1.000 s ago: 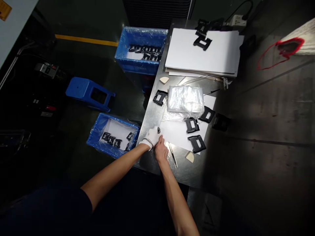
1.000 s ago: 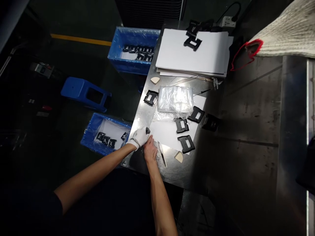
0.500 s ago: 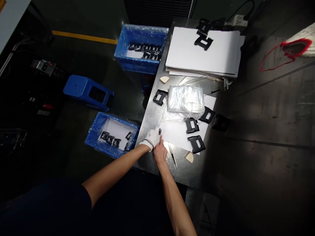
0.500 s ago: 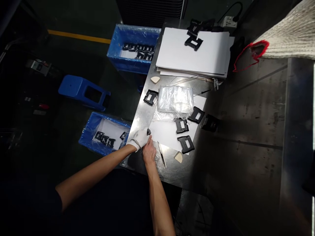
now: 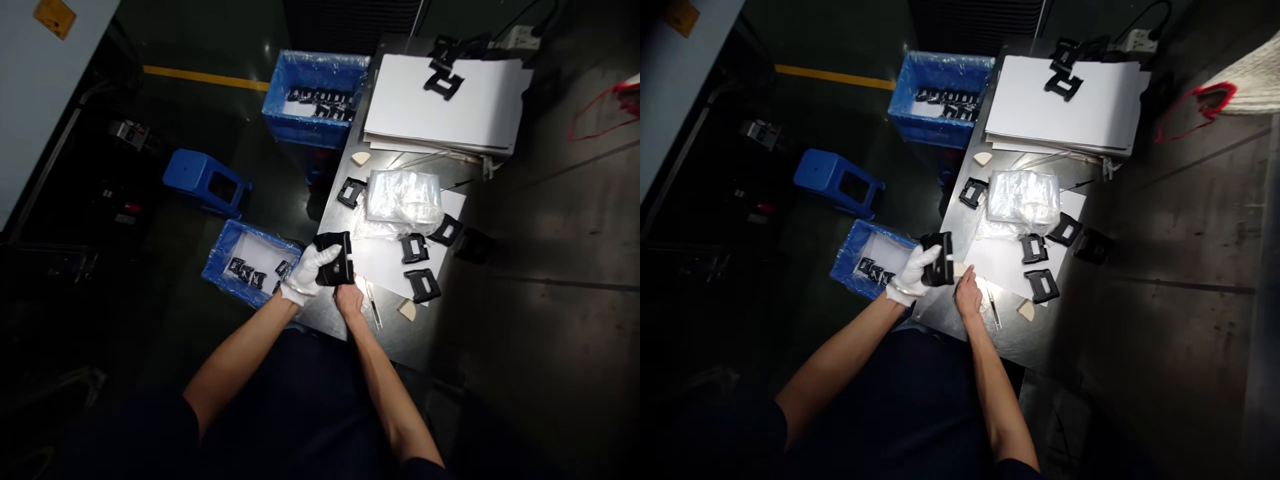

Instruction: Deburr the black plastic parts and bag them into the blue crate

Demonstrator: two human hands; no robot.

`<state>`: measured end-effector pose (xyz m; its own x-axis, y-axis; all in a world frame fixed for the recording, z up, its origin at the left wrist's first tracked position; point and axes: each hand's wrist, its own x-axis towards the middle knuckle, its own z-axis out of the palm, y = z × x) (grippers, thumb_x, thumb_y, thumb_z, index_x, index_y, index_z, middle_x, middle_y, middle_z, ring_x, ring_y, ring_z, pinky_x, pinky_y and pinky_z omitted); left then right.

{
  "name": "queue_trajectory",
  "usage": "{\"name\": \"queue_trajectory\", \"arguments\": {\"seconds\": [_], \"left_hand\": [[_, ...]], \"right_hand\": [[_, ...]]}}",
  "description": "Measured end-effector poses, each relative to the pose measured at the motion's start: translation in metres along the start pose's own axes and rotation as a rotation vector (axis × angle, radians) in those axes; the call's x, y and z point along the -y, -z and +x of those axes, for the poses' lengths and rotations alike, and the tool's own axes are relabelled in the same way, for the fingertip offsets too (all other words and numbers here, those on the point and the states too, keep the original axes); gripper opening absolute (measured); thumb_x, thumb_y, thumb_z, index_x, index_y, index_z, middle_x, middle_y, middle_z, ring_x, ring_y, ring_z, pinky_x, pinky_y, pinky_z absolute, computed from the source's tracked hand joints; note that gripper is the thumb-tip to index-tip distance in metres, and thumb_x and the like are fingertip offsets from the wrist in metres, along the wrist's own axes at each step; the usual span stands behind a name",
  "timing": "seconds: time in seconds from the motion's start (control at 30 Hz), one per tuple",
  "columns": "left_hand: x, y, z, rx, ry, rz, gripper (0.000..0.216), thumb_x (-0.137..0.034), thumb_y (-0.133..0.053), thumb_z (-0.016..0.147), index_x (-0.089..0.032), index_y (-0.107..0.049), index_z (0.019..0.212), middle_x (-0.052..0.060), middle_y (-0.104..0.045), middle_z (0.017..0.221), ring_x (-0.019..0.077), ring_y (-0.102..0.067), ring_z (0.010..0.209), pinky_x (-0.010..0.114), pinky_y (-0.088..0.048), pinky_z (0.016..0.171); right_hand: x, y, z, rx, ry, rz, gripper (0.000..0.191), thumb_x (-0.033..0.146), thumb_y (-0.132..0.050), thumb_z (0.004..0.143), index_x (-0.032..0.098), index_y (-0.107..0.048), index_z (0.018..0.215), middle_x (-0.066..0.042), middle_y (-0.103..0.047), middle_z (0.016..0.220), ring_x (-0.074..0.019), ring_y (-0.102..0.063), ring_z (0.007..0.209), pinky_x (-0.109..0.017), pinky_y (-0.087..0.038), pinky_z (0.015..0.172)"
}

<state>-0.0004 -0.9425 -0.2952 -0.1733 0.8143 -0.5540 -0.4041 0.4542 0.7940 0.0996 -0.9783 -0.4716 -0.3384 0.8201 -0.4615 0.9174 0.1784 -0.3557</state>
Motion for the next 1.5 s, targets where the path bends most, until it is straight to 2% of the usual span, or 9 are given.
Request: {"name": "queue_trajectory", "arguments": {"seconds": [0.07, 0.2, 0.3, 0.47, 0.67, 0.93, 1.2, 1.4, 1.5], "left_hand": [[-0.011, 0.007, -0.032, 0.076, -0.076, -0.194, 0.05, -0.054, -0.085, 0.067, -0.019, -0.064, 0.095, -0.004, -0.063, 0.068, 0.0138, -0.066, 0.063, 0.027, -0.055, 0.066], [-0.023, 0.006, -0.073, 0.16, -0.172, -0.331, 0.061, -0.058, -0.092, 0.05, -0.024, -0.059, 0.089, -0.011, -0.045, 0.051, 0.0088, -0.053, 0.044, 0.022, -0.045, 0.047], [-0.031, -0.002, -0.082, 0.193, -0.205, -0.377, 0.06, -0.057, -0.092, 0.051, -0.025, -0.055, 0.086, -0.013, -0.039, 0.047, 0.0076, -0.049, 0.04, 0.021, -0.041, 0.044], [-0.039, -0.008, -0.085, 0.123, -0.284, -0.408, 0.056, -0.051, -0.093, 0.055, -0.027, -0.054, 0.087, -0.012, -0.044, 0.052, 0.0055, -0.047, 0.041, 0.019, -0.035, 0.042], [-0.04, -0.011, -0.088, 0.026, -0.28, -0.286, 0.055, -0.06, -0.087, 0.06, -0.03, -0.057, 0.095, -0.007, -0.056, 0.064, 0.0139, -0.065, 0.069, 0.023, -0.045, 0.057], [-0.041, -0.017, -0.086, 0.029, -0.241, -0.329, 0.048, -0.061, -0.082, 0.069, -0.03, -0.061, 0.099, -0.006, -0.062, 0.072, 0.0157, -0.068, 0.085, 0.027, -0.05, 0.071], [-0.029, -0.002, -0.077, -0.015, -0.226, -0.225, 0.057, -0.071, -0.077, 0.067, -0.031, -0.063, 0.105, -0.001, -0.069, 0.083, 0.0236, -0.068, 0.101, 0.037, -0.052, 0.085], [-0.023, 0.013, -0.075, 0.002, -0.366, -0.184, 0.049, -0.066, -0.082, 0.065, -0.033, -0.062, 0.096, -0.005, -0.064, 0.073, 0.0205, -0.07, 0.089, 0.04, -0.054, 0.089], [-0.022, 0.022, -0.071, -0.066, -0.337, -0.026, 0.05, -0.069, -0.077, 0.069, -0.032, -0.063, 0.101, -0.004, -0.067, 0.08, 0.0208, -0.07, 0.089, 0.042, -0.055, 0.089]], "right_hand": [[0.001, 0.005, -0.003, 0.016, -0.006, 0.018, 0.07, 0.017, -0.044, 0.097, 0.001, -0.014, 0.158, -0.027, -0.052, 0.134, -0.0252, -0.066, 0.102, -0.028, -0.053, 0.073], [0.003, 0.011, -0.006, 0.031, -0.019, 0.027, 0.076, 0.02, -0.044, 0.097, -0.005, -0.006, 0.158, -0.031, -0.049, 0.138, -0.0265, -0.064, 0.106, -0.028, -0.052, 0.075], [0.004, 0.014, -0.008, 0.042, -0.028, 0.019, 0.074, 0.021, -0.042, 0.098, -0.005, -0.007, 0.158, -0.031, -0.049, 0.139, -0.026, -0.064, 0.107, -0.028, -0.051, 0.075], [0.004, 0.013, -0.008, 0.018, -0.021, 0.005, 0.068, 0.02, -0.036, 0.1, -0.004, -0.01, 0.158, -0.029, -0.05, 0.136, -0.0265, -0.065, 0.105, -0.028, -0.051, 0.071], [0.003, 0.005, -0.004, 0.006, -0.047, 0.002, 0.067, 0.024, -0.037, 0.102, 0.0, -0.013, 0.159, -0.029, -0.053, 0.131, -0.0242, -0.068, 0.088, -0.03, -0.052, 0.066], [0.003, 0.002, -0.005, -0.035, -0.025, 0.016, 0.07, 0.024, -0.039, 0.099, -0.004, -0.013, 0.157, -0.03, -0.051, 0.134, -0.0292, -0.066, 0.1, -0.031, -0.053, 0.067], [0.005, 0.007, -0.007, -0.031, -0.041, 0.029, 0.069, 0.025, -0.041, 0.099, -0.002, -0.014, 0.158, -0.028, -0.052, 0.133, -0.0275, -0.067, 0.101, -0.03, -0.052, 0.07], [0.015, 0.0, -0.002, -0.147, -0.141, 0.155, 0.085, 0.051, -0.044, 0.098, -0.002, -0.014, 0.157, -0.025, -0.055, 0.124, -0.027, -0.066, 0.089, -0.034, -0.05, 0.072], [0.028, -0.005, 0.001, -0.211, -0.243, 0.175, 0.086, 0.055, -0.041, 0.098, -0.004, -0.014, 0.155, -0.026, -0.053, 0.123, -0.0276, -0.064, 0.095, -0.037, -0.048, 0.081]]}}
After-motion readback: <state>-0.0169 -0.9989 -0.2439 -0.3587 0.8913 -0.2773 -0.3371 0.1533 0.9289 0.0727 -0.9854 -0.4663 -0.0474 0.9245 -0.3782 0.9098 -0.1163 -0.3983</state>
